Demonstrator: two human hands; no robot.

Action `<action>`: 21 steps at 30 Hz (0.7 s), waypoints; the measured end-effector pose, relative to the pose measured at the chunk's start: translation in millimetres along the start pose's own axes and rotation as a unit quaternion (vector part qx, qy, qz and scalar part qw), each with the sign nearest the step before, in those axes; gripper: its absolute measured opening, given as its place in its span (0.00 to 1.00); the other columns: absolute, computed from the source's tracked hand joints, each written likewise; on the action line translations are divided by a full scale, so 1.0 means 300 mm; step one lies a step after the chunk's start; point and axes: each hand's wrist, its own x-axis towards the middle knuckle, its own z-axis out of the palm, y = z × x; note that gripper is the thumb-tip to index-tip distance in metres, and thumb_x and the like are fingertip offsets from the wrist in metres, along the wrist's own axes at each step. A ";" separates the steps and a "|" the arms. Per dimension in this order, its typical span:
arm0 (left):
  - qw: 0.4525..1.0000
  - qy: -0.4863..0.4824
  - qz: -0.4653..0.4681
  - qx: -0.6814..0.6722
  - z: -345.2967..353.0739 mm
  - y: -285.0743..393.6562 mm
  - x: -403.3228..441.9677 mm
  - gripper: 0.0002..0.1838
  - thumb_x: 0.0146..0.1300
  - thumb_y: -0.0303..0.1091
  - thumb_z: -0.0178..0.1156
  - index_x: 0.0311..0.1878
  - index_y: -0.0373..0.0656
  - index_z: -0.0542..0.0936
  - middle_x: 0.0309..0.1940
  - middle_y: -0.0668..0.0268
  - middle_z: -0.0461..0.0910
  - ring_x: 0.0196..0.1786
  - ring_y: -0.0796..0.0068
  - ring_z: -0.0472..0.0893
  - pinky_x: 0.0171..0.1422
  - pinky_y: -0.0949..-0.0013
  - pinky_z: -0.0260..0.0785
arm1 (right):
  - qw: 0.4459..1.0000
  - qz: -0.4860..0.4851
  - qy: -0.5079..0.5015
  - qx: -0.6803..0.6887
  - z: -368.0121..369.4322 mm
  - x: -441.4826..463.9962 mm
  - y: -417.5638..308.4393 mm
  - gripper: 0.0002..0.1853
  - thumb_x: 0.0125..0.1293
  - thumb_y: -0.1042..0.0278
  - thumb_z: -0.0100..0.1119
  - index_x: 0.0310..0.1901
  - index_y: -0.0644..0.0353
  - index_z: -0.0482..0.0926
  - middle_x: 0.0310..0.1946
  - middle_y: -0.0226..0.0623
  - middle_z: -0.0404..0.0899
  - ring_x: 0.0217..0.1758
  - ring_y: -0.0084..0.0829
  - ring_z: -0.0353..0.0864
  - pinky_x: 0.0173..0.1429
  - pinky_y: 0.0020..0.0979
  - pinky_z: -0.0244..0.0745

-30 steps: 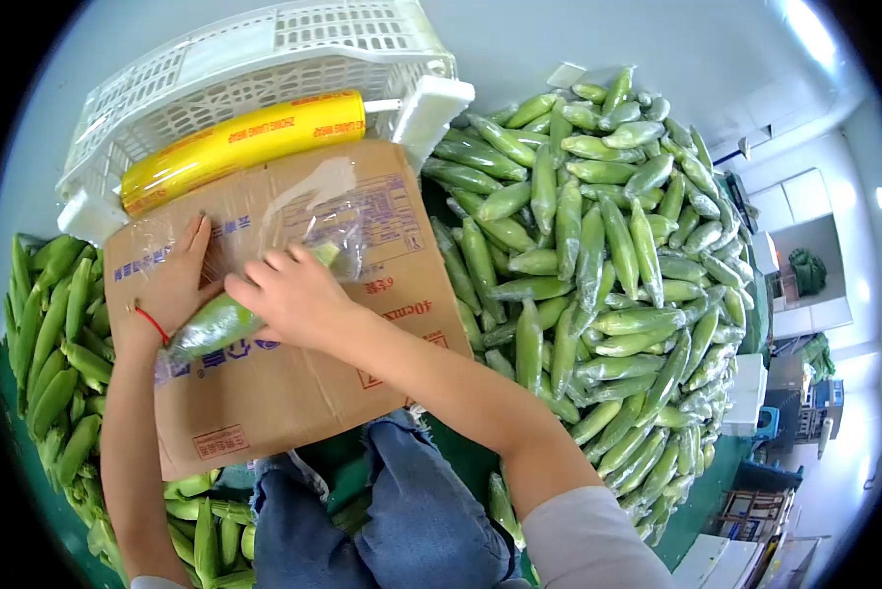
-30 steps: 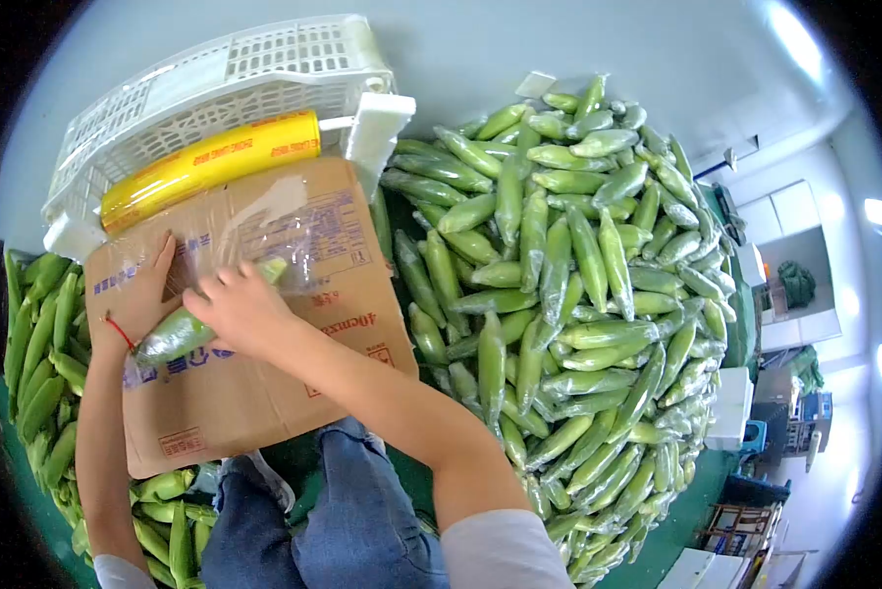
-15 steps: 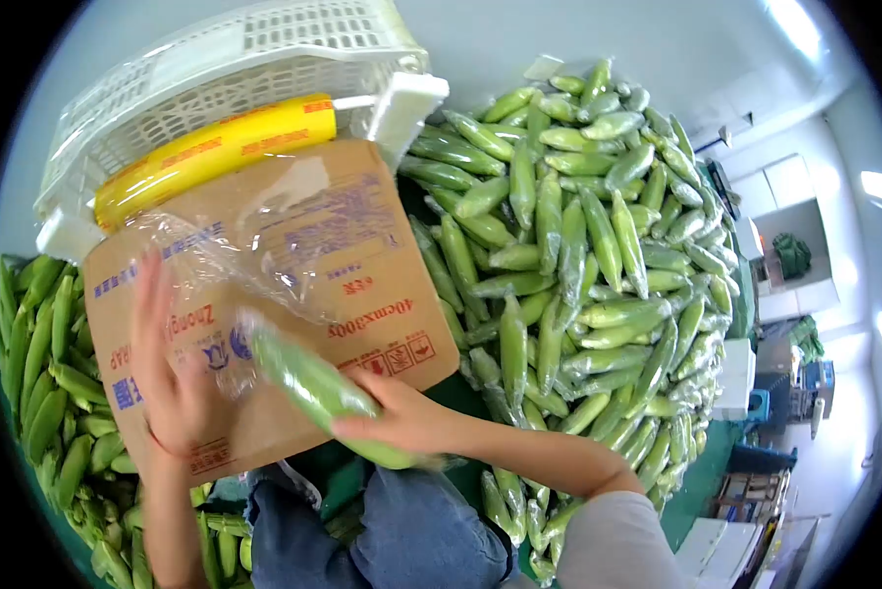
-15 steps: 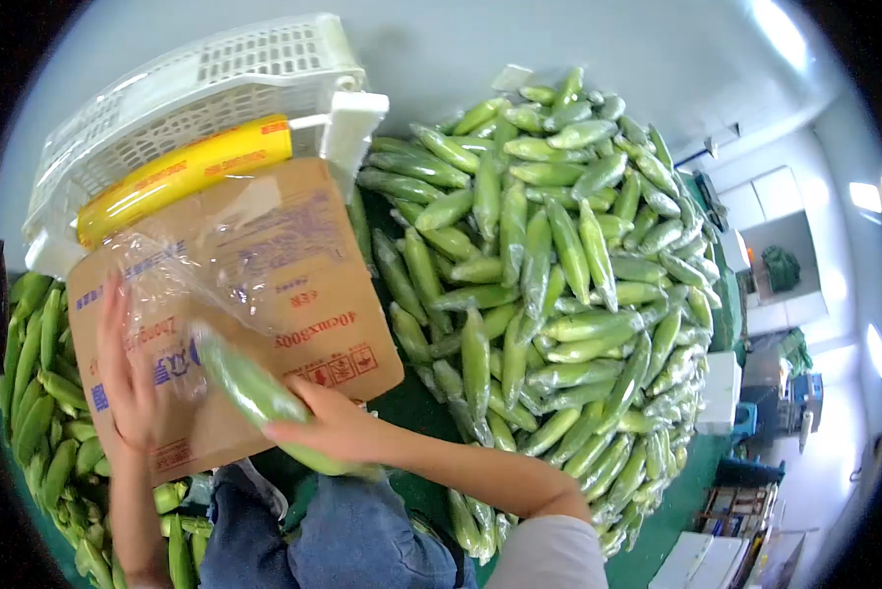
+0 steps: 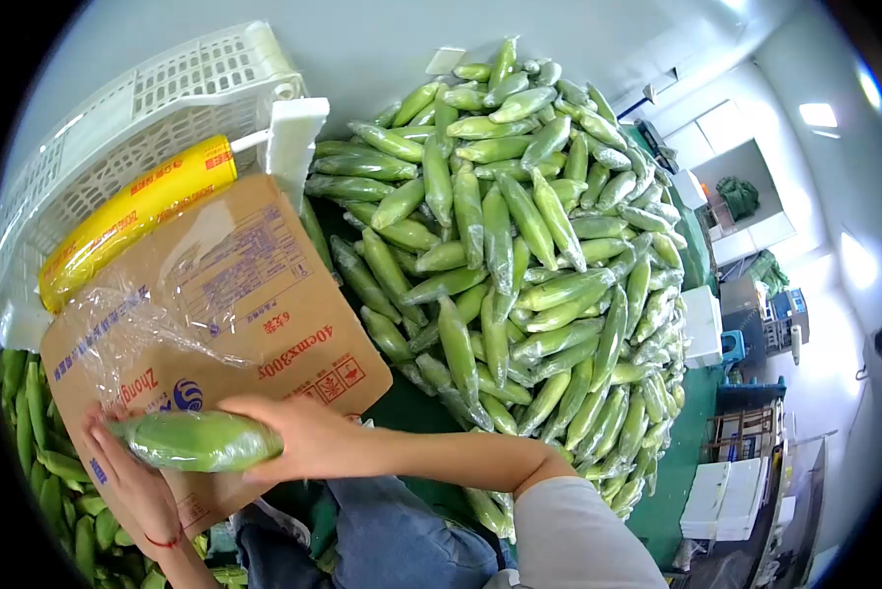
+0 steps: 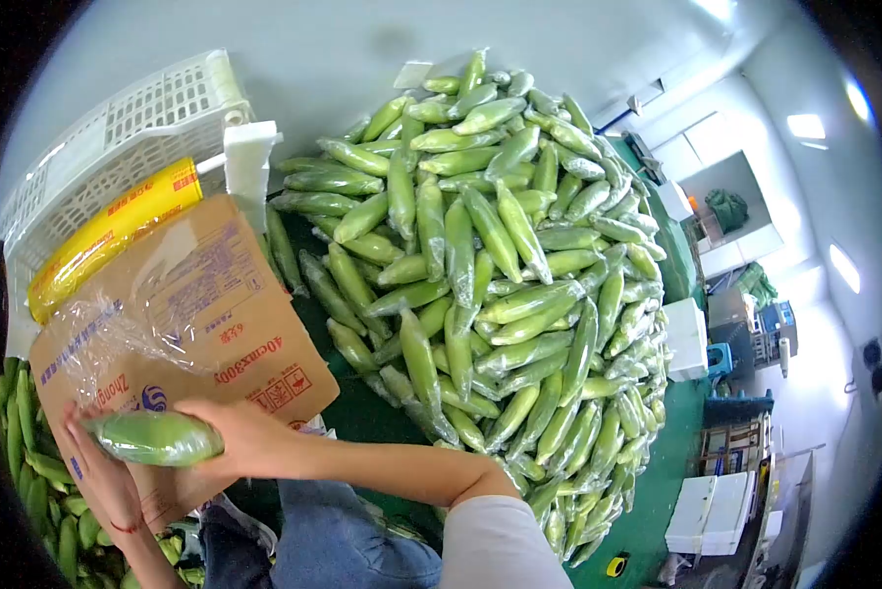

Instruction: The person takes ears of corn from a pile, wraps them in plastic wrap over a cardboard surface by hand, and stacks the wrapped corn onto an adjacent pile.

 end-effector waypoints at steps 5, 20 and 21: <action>0.925 -0.247 -0.283 -0.051 -0.168 -0.153 -0.131 0.30 0.74 0.59 0.39 0.60 0.41 0.69 0.47 0.58 0.77 0.32 0.75 0.80 0.27 0.74 0.72 | 0.949 -0.240 0.188 0.083 -0.176 0.048 -0.132 0.20 0.65 0.64 0.63 0.56 0.61 0.75 0.29 0.38 0.78 0.30 0.32 0.80 0.40 0.35 0.77; 0.652 -0.548 0.352 0.388 0.394 0.066 -0.201 0.37 0.55 0.42 0.69 0.68 0.48 0.69 0.59 0.54 0.73 0.56 0.52 0.78 0.55 0.57 0.74 | 0.724 0.084 0.514 0.453 -0.426 -0.334 0.172 0.14 0.68 0.68 0.52 0.53 0.62 0.71 0.43 0.45 0.77 0.48 0.39 0.79 0.53 0.41 0.77; 0.668 -0.534 0.341 0.390 0.336 0.043 -0.197 0.36 0.55 0.41 0.69 0.68 0.48 0.70 0.61 0.53 0.72 0.57 0.51 0.77 0.56 0.57 0.74 | 0.757 0.054 0.551 0.348 -0.663 -0.418 0.195 0.15 0.68 0.69 0.51 0.54 0.62 0.72 0.43 0.44 0.77 0.47 0.38 0.79 0.52 0.40 0.76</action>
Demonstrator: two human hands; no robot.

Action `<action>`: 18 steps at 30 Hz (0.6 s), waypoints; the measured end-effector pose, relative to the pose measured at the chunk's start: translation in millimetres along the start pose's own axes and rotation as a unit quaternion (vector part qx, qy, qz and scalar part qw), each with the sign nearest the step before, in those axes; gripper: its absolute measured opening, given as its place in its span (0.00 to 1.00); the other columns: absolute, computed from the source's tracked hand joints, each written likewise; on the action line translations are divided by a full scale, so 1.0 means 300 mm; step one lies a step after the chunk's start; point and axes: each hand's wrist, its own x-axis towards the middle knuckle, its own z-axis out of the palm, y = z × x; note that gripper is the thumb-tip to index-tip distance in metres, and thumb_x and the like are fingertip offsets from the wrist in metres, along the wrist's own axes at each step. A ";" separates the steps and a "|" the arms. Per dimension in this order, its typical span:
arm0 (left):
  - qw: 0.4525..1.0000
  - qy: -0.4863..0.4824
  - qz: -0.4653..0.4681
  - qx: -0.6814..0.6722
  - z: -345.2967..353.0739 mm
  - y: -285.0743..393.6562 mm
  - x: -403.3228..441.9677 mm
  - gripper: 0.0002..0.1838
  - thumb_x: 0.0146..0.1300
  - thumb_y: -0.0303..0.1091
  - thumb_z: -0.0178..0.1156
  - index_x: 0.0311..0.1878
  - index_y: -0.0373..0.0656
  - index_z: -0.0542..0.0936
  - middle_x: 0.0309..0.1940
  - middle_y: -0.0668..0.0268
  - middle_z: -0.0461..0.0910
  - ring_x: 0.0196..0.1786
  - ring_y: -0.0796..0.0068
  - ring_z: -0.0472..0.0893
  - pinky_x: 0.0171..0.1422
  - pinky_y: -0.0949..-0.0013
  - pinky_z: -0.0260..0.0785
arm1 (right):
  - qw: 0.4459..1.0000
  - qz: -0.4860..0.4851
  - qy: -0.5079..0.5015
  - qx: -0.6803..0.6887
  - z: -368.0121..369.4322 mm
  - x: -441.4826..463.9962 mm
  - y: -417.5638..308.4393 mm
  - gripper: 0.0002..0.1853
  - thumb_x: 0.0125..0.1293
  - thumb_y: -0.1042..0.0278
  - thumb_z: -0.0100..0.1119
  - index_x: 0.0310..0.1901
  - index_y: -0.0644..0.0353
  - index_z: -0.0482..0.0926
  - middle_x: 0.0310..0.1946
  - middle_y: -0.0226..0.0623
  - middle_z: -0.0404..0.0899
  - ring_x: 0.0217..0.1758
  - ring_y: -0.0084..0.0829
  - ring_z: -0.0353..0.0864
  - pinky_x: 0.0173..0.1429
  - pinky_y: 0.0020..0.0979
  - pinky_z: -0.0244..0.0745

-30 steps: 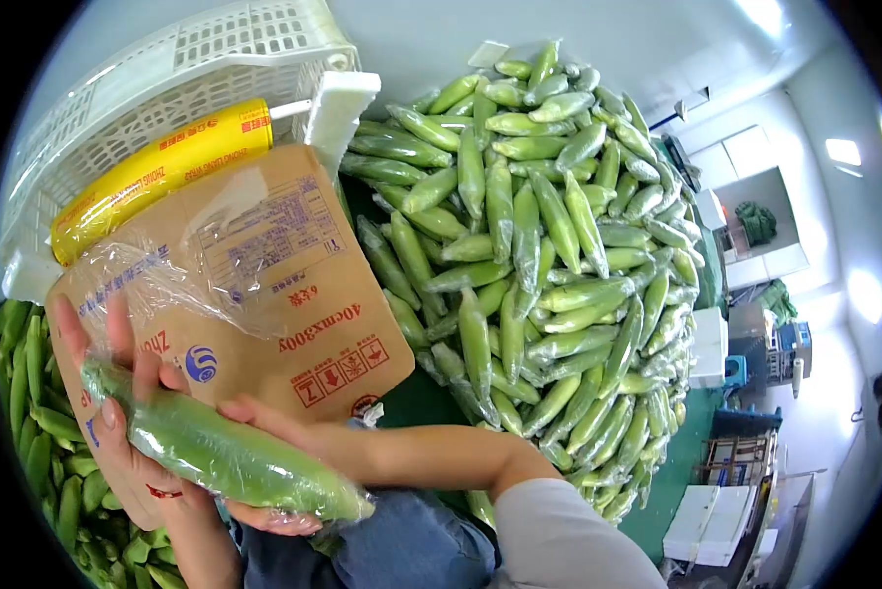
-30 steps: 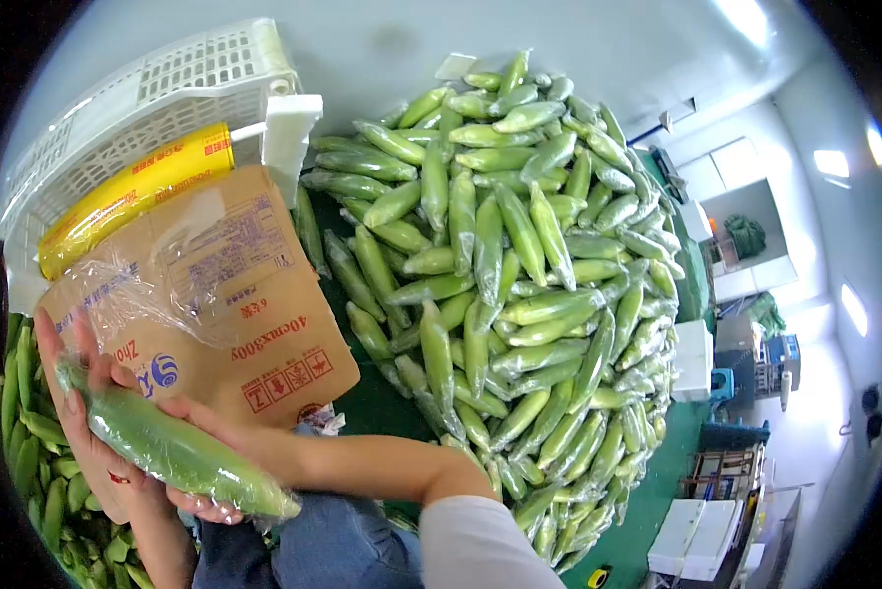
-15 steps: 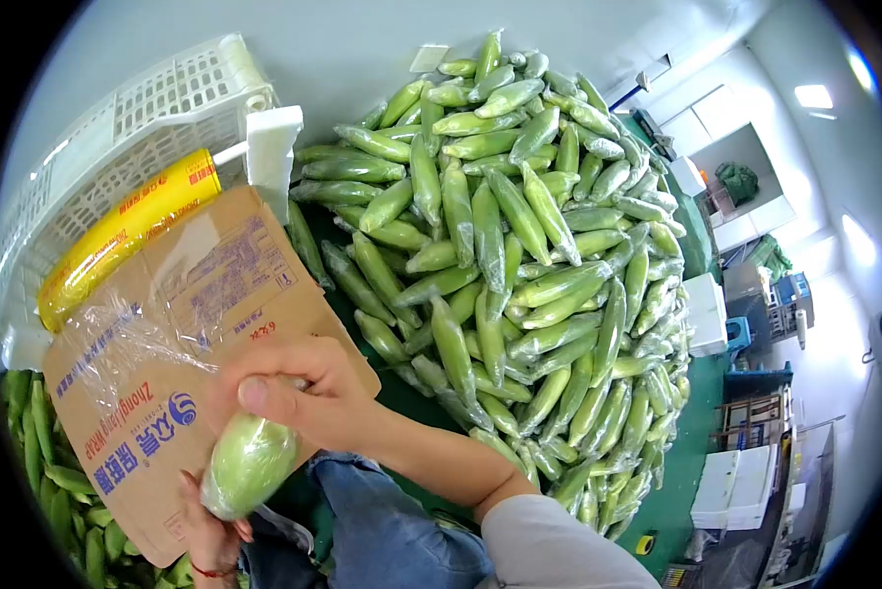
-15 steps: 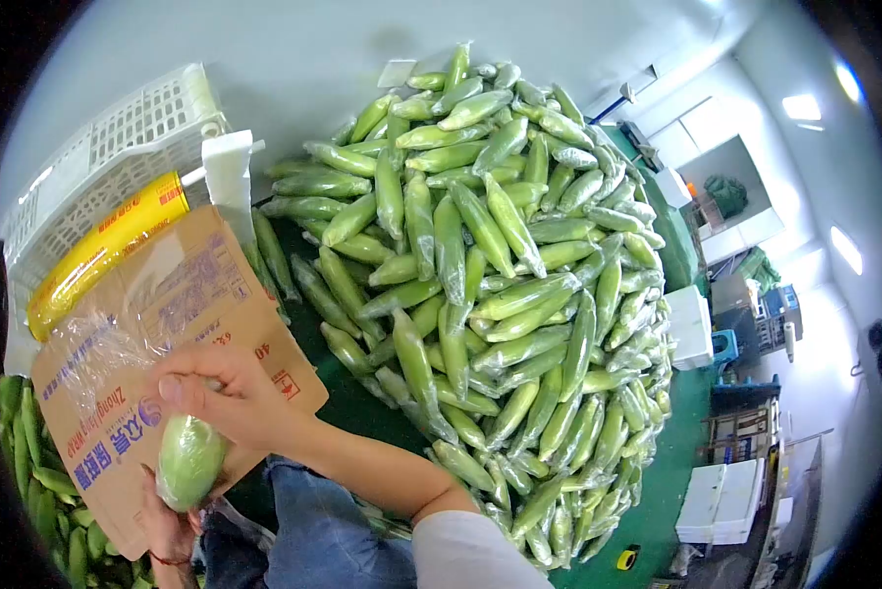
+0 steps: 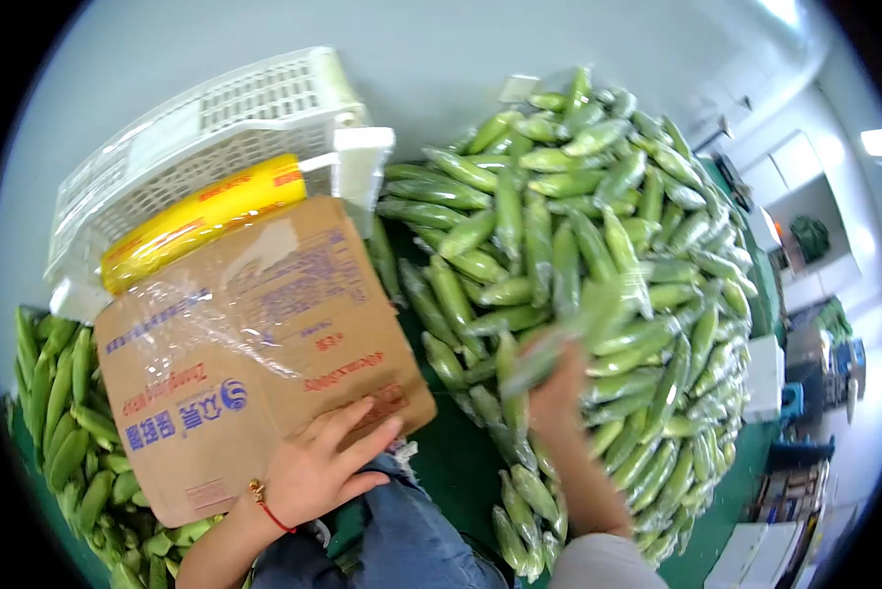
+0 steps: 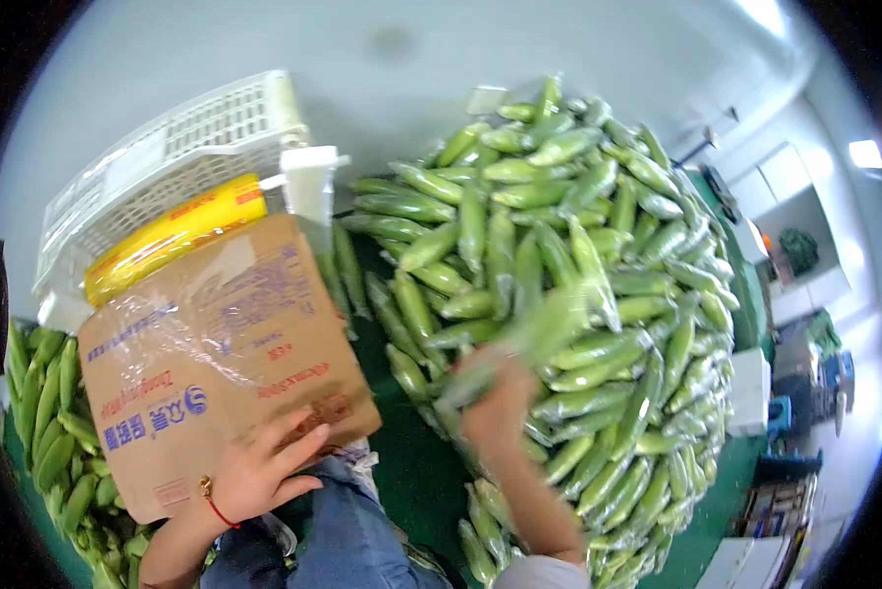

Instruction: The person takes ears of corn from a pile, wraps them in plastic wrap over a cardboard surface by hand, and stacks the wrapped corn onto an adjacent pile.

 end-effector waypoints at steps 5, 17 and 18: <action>0.975 0.087 -0.178 0.105 0.030 -0.153 -0.321 0.30 0.56 0.34 0.67 0.64 0.46 0.73 0.63 0.52 0.68 0.61 0.49 0.72 0.63 0.53 0.66 | 0.426 -0.391 0.197 -0.792 -0.597 0.789 -0.752 0.21 0.68 0.72 0.49 0.62 0.63 0.72 0.45 0.40 0.78 0.44 0.35 0.77 0.48 0.37 0.73; 0.925 0.236 -0.153 0.255 -0.247 -0.679 -0.443 0.06 0.56 0.27 0.63 0.38 0.42 0.79 0.47 0.57 0.81 0.53 0.54 0.79 0.57 0.58 0.71 | 0.525 -0.403 -0.537 -0.523 0.631 -0.098 0.487 0.19 0.60 0.73 0.62 0.54 0.59 0.77 0.58 0.47 0.74 0.63 0.49 0.71 0.67 0.45 0.66; 0.931 0.190 -0.160 0.268 -0.258 -0.676 -0.465 0.06 0.54 0.24 0.61 0.35 0.42 0.76 0.34 0.60 0.80 0.40 0.55 0.81 0.45 0.58 0.74 | 0.535 -0.416 -0.545 -0.493 0.642 -0.073 0.529 0.16 0.60 0.75 0.60 0.51 0.59 0.79 0.53 0.46 0.79 0.60 0.49 0.75 0.65 0.43 0.69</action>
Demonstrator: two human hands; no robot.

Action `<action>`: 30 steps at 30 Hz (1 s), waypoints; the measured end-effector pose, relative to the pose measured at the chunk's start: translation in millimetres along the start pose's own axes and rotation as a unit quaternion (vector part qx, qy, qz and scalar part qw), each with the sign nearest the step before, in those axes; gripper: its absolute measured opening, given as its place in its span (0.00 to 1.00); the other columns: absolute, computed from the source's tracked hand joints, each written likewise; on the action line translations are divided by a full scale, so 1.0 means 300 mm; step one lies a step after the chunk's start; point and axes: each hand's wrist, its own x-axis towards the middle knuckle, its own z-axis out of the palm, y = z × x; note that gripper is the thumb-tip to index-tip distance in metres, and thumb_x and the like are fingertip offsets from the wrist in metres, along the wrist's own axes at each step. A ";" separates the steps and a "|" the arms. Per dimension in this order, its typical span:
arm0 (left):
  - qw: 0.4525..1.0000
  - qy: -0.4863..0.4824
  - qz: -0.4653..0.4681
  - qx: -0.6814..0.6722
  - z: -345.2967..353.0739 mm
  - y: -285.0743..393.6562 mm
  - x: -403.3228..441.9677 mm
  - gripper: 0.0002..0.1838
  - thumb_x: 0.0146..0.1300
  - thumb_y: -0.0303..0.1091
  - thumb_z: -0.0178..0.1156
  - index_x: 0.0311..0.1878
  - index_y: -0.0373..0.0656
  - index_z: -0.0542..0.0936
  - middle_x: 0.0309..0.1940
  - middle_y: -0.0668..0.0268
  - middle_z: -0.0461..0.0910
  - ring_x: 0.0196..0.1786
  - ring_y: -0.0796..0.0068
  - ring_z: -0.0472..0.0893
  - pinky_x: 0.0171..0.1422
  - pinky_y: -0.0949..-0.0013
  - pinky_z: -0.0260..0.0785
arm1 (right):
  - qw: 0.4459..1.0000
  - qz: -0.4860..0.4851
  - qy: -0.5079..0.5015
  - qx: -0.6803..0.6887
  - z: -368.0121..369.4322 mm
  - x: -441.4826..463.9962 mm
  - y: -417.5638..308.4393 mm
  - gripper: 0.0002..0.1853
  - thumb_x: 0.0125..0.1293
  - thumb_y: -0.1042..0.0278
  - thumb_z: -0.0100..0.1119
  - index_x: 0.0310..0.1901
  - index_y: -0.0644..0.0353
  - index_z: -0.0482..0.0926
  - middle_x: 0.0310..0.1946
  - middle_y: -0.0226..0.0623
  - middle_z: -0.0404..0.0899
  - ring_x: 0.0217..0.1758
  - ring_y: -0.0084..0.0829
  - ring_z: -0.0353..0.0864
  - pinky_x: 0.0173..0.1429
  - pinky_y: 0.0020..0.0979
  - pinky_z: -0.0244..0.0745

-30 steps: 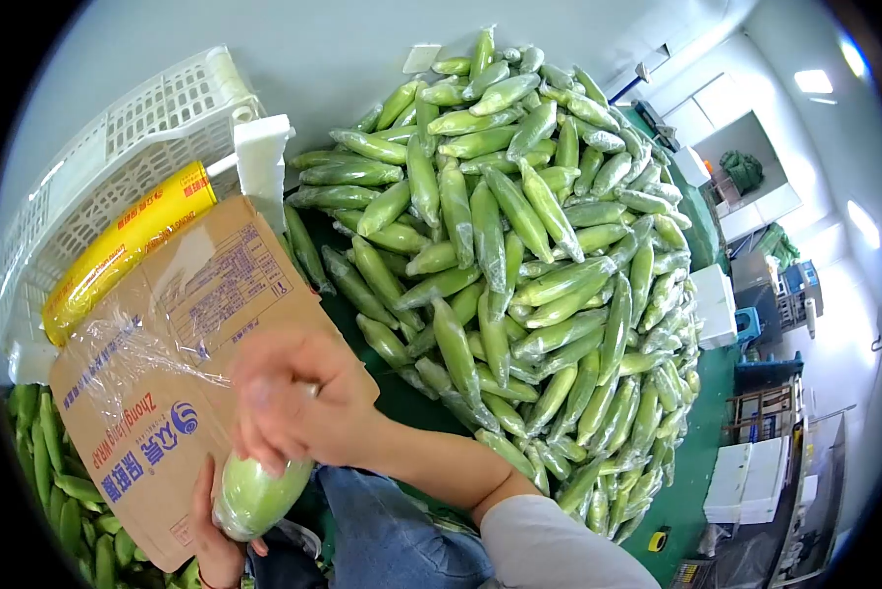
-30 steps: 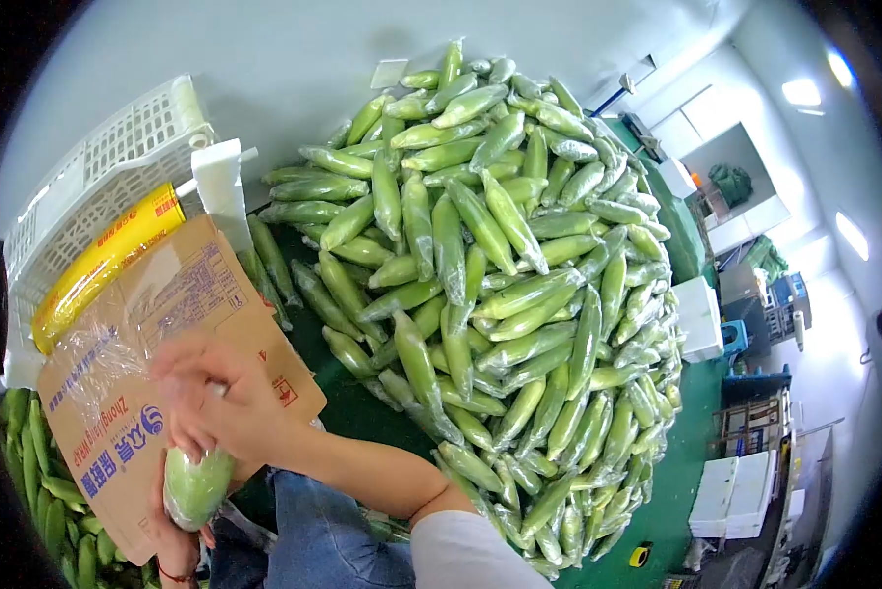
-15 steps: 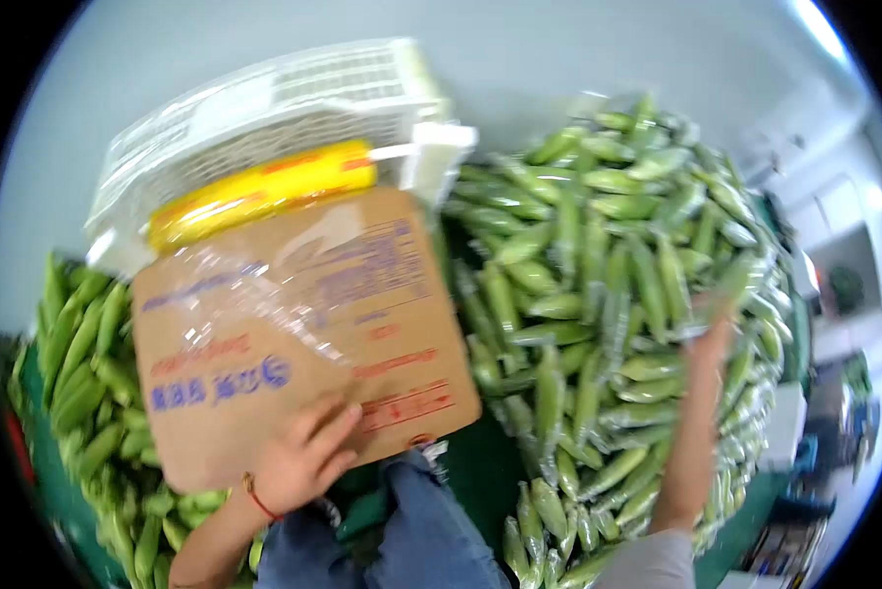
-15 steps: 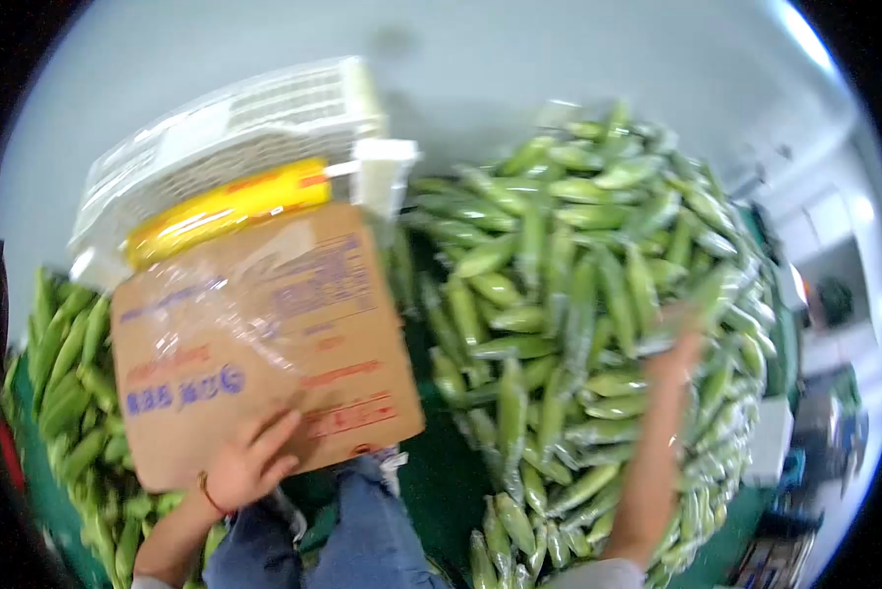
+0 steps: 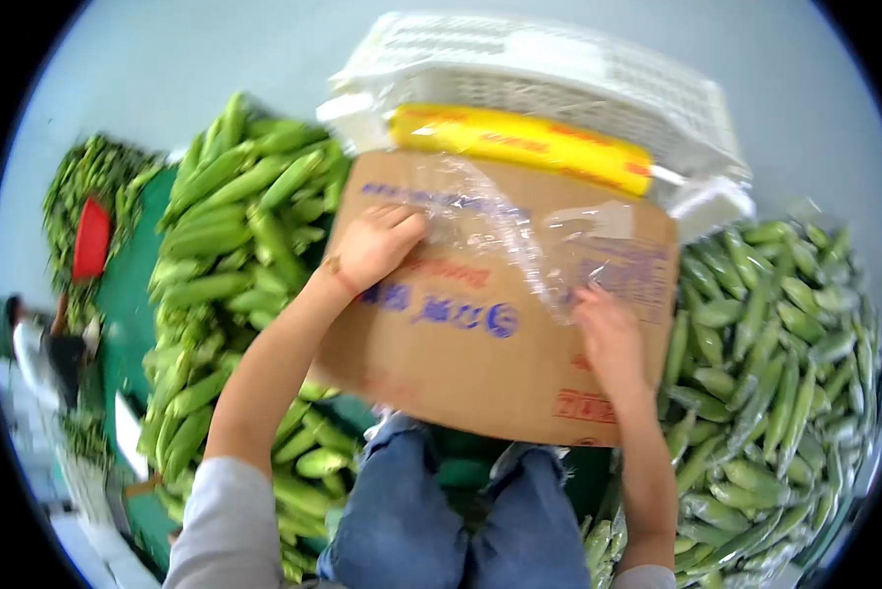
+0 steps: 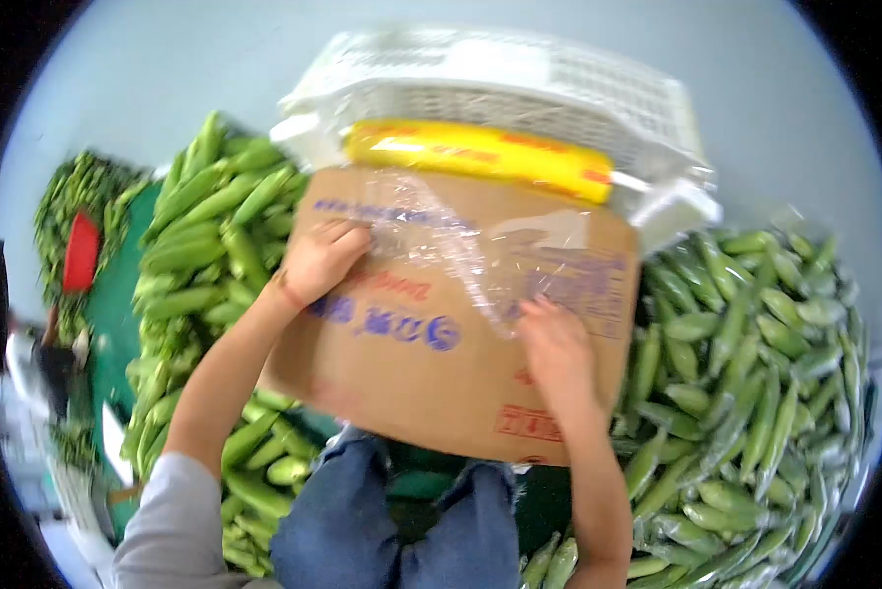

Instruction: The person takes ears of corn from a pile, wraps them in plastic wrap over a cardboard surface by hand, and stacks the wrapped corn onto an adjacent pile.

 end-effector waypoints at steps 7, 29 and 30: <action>0.996 -0.018 0.040 -0.080 -0.298 0.152 -0.473 0.07 0.55 0.28 0.60 0.37 0.43 0.76 0.36 0.62 0.79 0.39 0.59 0.83 0.37 0.61 0.78 | 0.958 0.226 0.024 0.173 -0.139 -0.361 -0.139 0.01 0.67 0.77 0.51 0.36 0.63 0.73 0.32 0.39 0.76 0.34 0.35 0.76 0.45 0.33 0.70; 0.970 -0.011 -0.238 -0.050 -0.437 0.419 -0.465 0.33 0.43 0.34 0.74 0.57 0.46 0.74 0.54 0.61 0.77 0.52 0.60 0.77 0.56 0.61 0.70 | 0.958 0.249 -0.138 -0.030 -0.128 -0.395 -0.344 0.03 0.66 0.71 0.53 0.38 0.60 0.74 0.31 0.46 0.77 0.38 0.51 0.76 0.45 0.45 0.67; 0.994 -0.018 -0.109 -0.015 -0.407 0.460 -0.329 0.32 0.43 0.37 0.74 0.55 0.49 0.76 0.54 0.63 0.77 0.52 0.62 0.77 0.56 0.63 0.69 | 0.956 0.255 -0.141 -0.038 -0.132 -0.392 -0.358 0.03 0.66 0.71 0.53 0.38 0.60 0.74 0.31 0.47 0.77 0.38 0.51 0.76 0.45 0.46 0.67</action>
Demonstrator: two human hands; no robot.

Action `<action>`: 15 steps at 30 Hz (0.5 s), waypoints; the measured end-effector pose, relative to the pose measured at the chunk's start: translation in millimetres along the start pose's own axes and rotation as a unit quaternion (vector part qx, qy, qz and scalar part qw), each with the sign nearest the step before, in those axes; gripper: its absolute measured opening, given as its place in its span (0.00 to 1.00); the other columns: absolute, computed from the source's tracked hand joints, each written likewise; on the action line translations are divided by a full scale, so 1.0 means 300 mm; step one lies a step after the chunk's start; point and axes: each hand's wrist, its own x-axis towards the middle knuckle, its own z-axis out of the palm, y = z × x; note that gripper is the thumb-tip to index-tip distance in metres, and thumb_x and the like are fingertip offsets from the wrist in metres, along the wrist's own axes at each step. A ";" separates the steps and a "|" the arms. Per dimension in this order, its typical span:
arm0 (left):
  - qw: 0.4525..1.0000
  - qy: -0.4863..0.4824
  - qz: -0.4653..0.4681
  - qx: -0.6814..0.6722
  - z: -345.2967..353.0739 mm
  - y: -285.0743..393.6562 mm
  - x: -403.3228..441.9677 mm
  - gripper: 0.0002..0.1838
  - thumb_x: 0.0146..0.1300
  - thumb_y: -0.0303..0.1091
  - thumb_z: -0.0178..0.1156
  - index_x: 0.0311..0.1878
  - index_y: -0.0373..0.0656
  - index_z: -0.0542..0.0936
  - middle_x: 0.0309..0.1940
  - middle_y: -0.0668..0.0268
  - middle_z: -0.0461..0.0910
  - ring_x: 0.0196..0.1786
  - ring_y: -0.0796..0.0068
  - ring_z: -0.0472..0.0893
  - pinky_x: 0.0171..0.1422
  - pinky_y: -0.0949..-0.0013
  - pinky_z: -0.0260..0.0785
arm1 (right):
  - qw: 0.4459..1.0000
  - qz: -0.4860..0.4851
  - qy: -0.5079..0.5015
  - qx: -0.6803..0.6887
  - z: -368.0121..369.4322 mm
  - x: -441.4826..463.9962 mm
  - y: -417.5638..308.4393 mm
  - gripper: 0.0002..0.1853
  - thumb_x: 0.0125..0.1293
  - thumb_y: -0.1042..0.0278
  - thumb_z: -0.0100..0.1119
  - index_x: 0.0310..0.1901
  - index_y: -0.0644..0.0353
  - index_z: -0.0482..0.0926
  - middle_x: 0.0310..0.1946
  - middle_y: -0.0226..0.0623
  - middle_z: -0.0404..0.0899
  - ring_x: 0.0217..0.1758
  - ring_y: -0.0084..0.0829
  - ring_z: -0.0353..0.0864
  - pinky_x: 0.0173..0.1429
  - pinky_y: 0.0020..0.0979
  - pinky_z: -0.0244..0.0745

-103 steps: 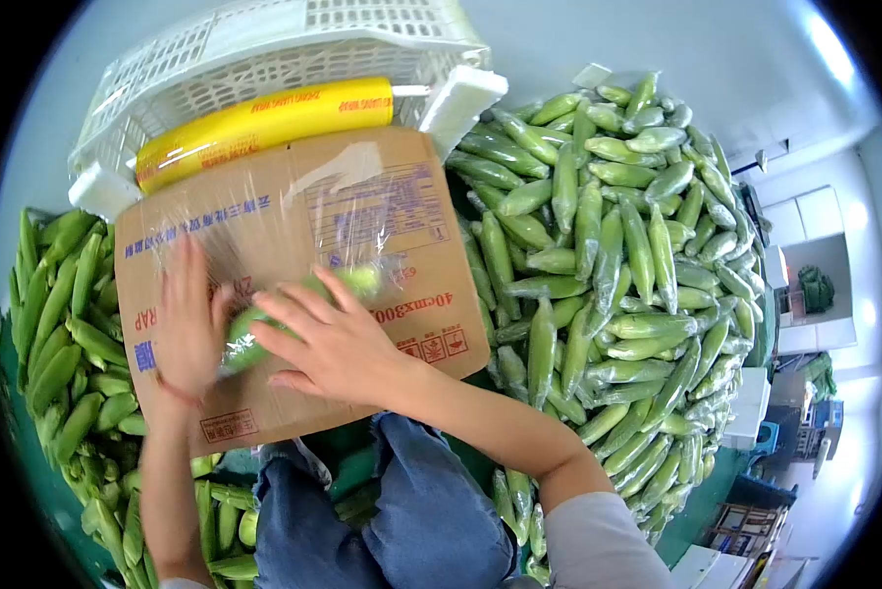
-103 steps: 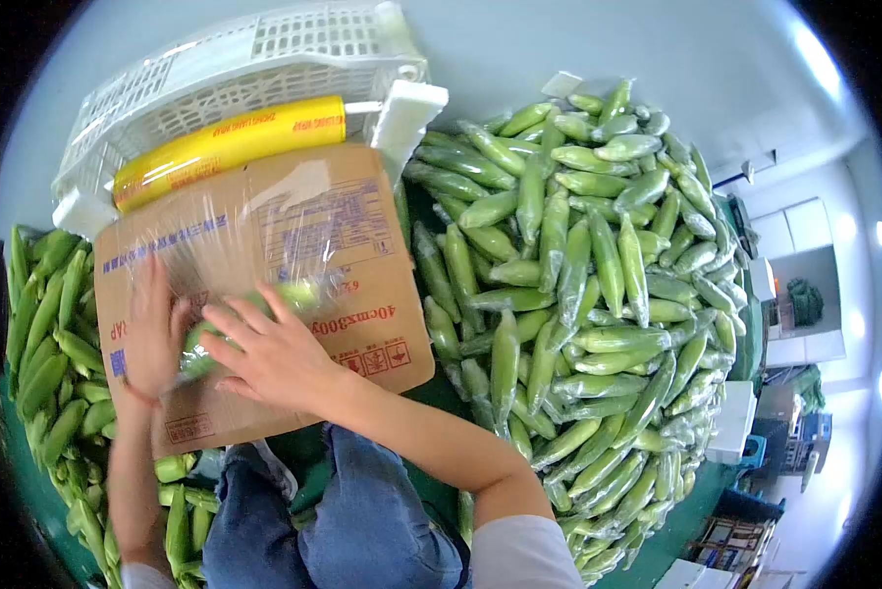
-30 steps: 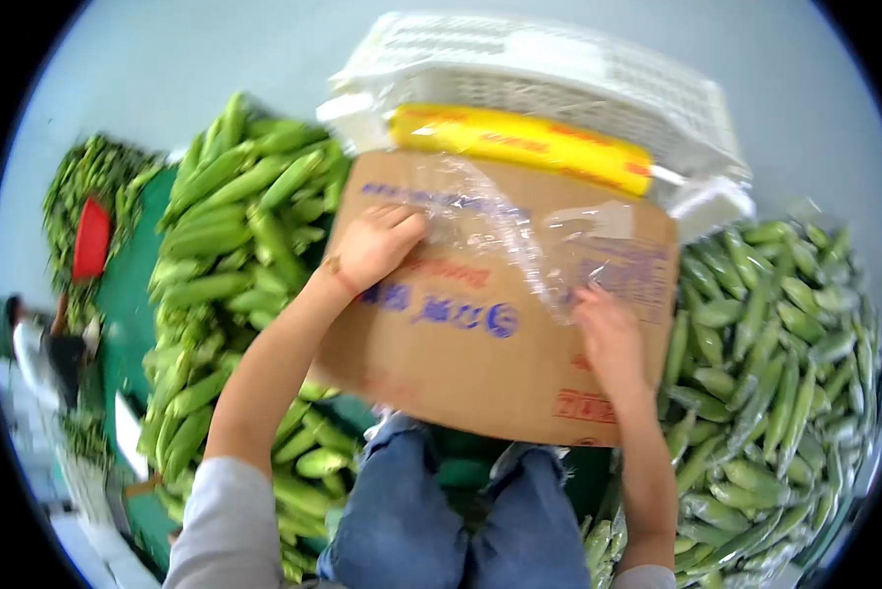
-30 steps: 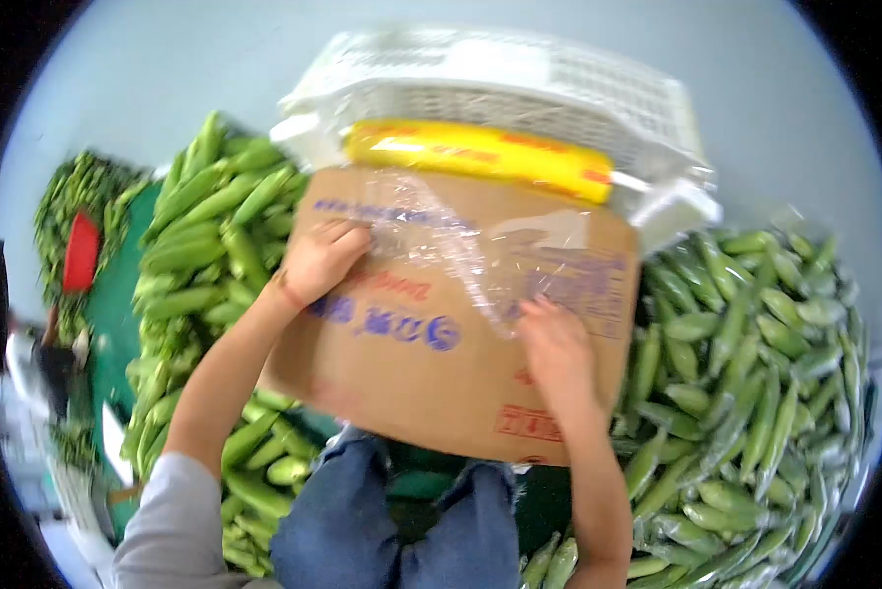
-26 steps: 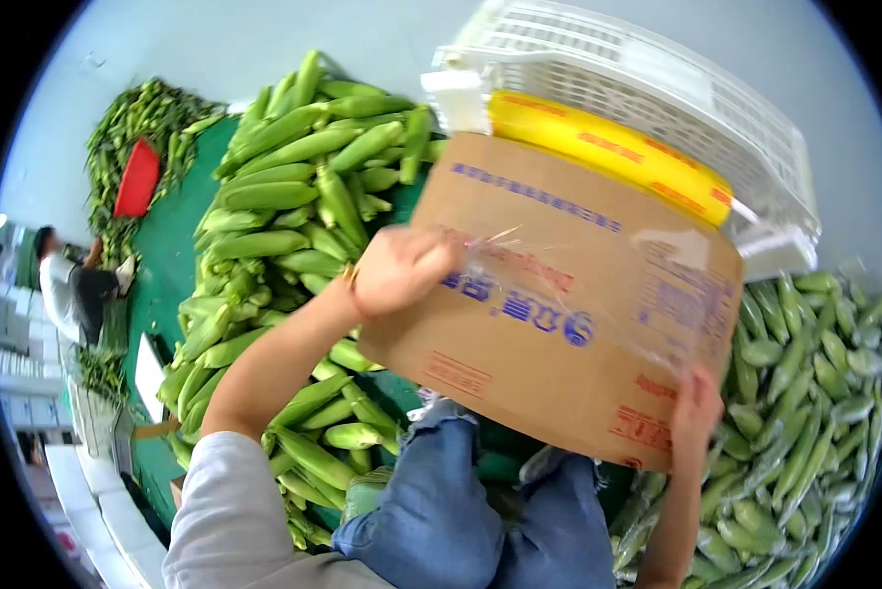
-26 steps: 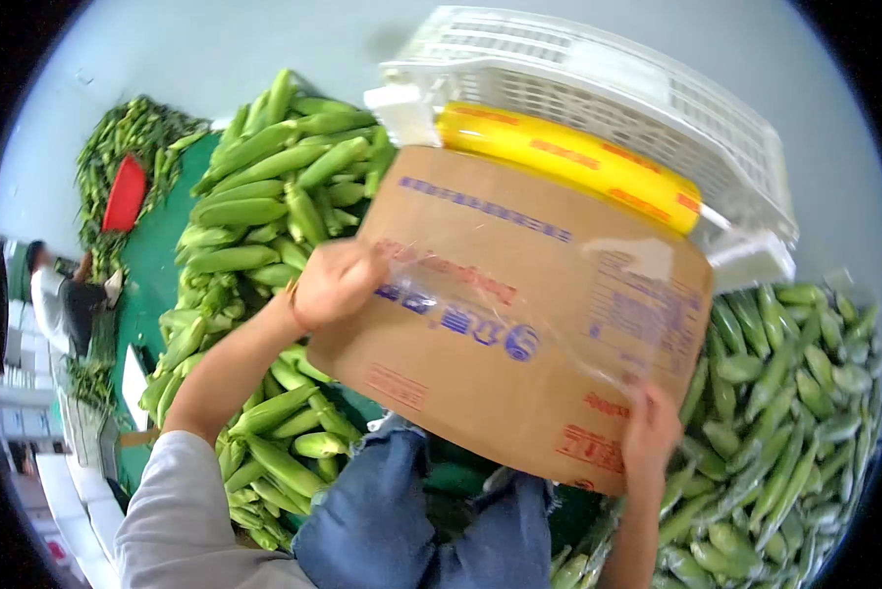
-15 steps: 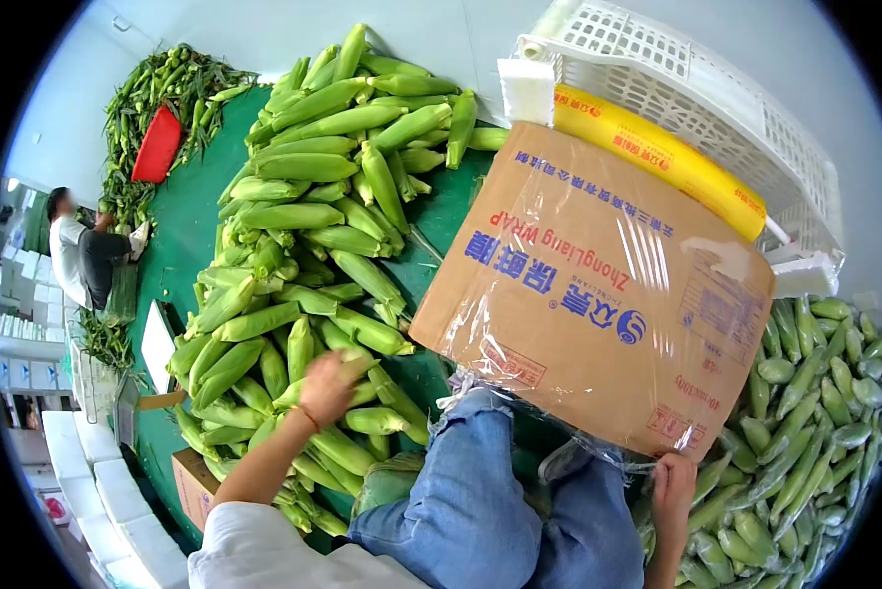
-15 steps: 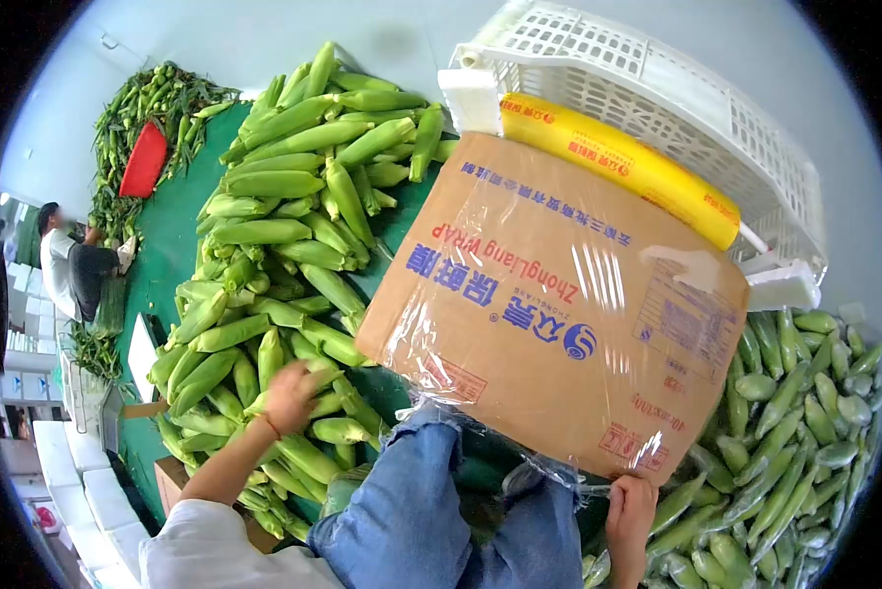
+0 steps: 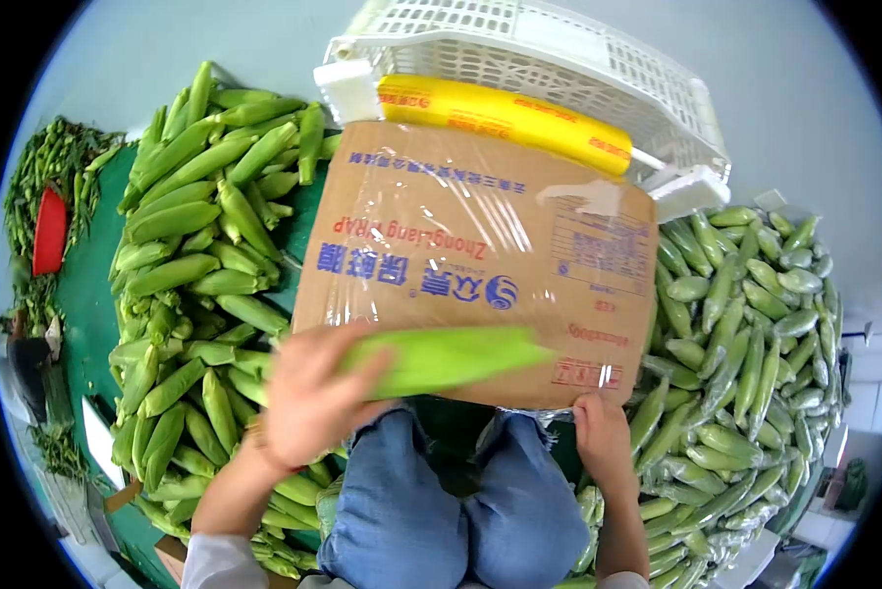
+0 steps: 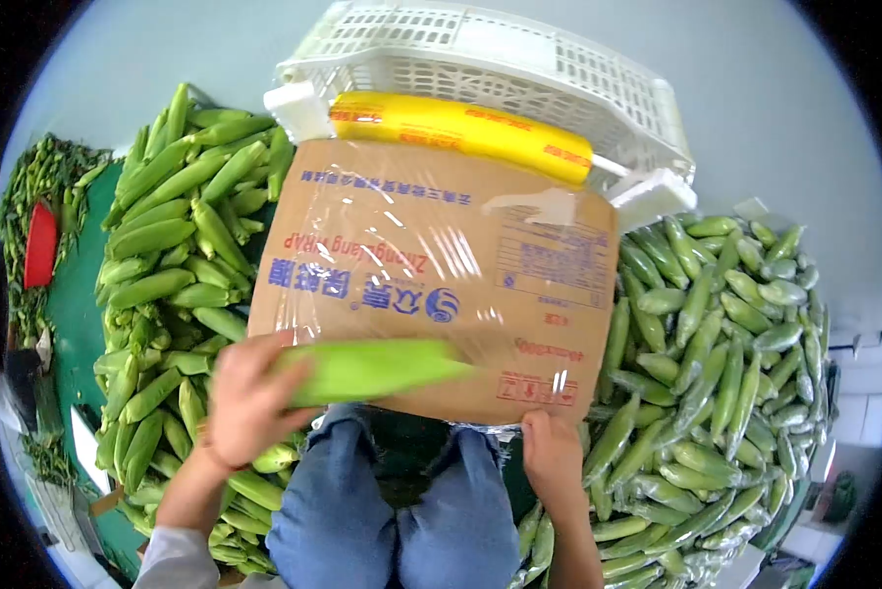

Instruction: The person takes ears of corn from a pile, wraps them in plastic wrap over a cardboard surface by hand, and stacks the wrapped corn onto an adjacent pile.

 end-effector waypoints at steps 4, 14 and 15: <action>0.991 -0.057 0.116 -0.043 0.240 0.108 0.221 0.30 0.46 0.43 0.70 0.56 0.53 0.77 0.51 0.66 0.77 0.50 0.66 0.78 0.53 0.62 0.71 | 0.994 0.026 -0.057 0.085 -0.112 -0.025 -0.070 0.06 0.67 0.68 0.54 0.36 0.60 0.72 0.29 0.44 0.78 0.35 0.45 0.79 0.41 0.42 0.70; 0.968 0.156 0.118 -0.158 0.270 0.080 0.033 0.26 0.50 0.45 0.72 0.52 0.45 0.80 0.55 0.51 0.76 0.58 0.58 0.77 0.64 0.52 0.70 | 0.966 -0.192 0.174 -0.025 0.044 0.377 -0.189 0.24 0.61 0.47 0.61 0.49 0.59 0.77 0.51 0.41 0.76 0.52 0.42 0.77 0.53 0.40 0.71; 0.993 0.075 0.037 -0.087 0.306 0.067 -0.037 0.23 0.51 0.43 0.71 0.50 0.47 0.81 0.54 0.55 0.78 0.57 0.60 0.78 0.63 0.56 0.71 | 0.964 -0.188 0.181 -0.044 0.058 0.385 -0.189 0.24 0.60 0.46 0.61 0.48 0.58 0.78 0.50 0.40 0.76 0.51 0.42 0.76 0.51 0.40 0.71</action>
